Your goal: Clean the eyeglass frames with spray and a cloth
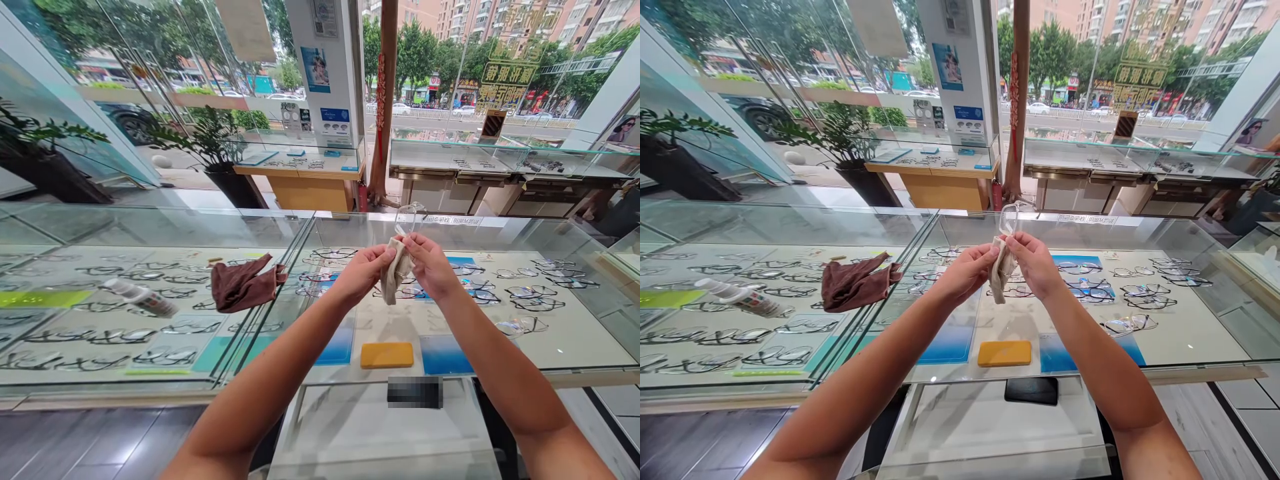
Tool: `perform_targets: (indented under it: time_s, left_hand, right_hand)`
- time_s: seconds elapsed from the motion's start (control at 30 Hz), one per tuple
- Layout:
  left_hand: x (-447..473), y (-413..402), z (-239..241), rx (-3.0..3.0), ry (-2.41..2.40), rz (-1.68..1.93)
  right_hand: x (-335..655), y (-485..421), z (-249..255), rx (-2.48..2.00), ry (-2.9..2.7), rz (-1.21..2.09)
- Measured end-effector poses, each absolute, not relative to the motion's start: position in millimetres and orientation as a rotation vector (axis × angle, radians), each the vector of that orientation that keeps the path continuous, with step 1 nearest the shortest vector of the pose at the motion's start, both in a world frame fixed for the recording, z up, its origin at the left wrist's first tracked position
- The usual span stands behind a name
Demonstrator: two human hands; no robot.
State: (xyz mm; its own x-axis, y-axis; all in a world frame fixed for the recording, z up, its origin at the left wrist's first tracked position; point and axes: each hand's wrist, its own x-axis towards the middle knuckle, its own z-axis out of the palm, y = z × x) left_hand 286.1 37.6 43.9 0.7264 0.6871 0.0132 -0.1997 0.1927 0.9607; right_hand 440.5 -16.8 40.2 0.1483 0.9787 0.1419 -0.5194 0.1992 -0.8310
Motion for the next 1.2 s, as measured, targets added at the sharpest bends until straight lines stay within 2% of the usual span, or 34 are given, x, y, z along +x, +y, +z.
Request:
perform_targets:
  time_s: [0.23,0.57,0.9,1.2]
  left_hand:
    - [280.4,35.5,51.6,1.102,0.475,0.552]
    - [284.9,34.5,47.0,1.135,0.509,0.660]
    - [282.5,30.9,51.7,1.205,0.477,0.548]
    - [294.1,18.5,41.5,1.317,0.444,0.831]
  right_hand:
    - [441.8,-19.1,43.3,-0.699,-0.800,1.264]
    - [438.9,-20.5,43.9,-0.729,-0.818,1.275]
    - [440.3,-21.0,44.2,-0.712,-0.807,1.272]
    - [428.5,-22.9,41.1,-0.597,-0.765,1.343]
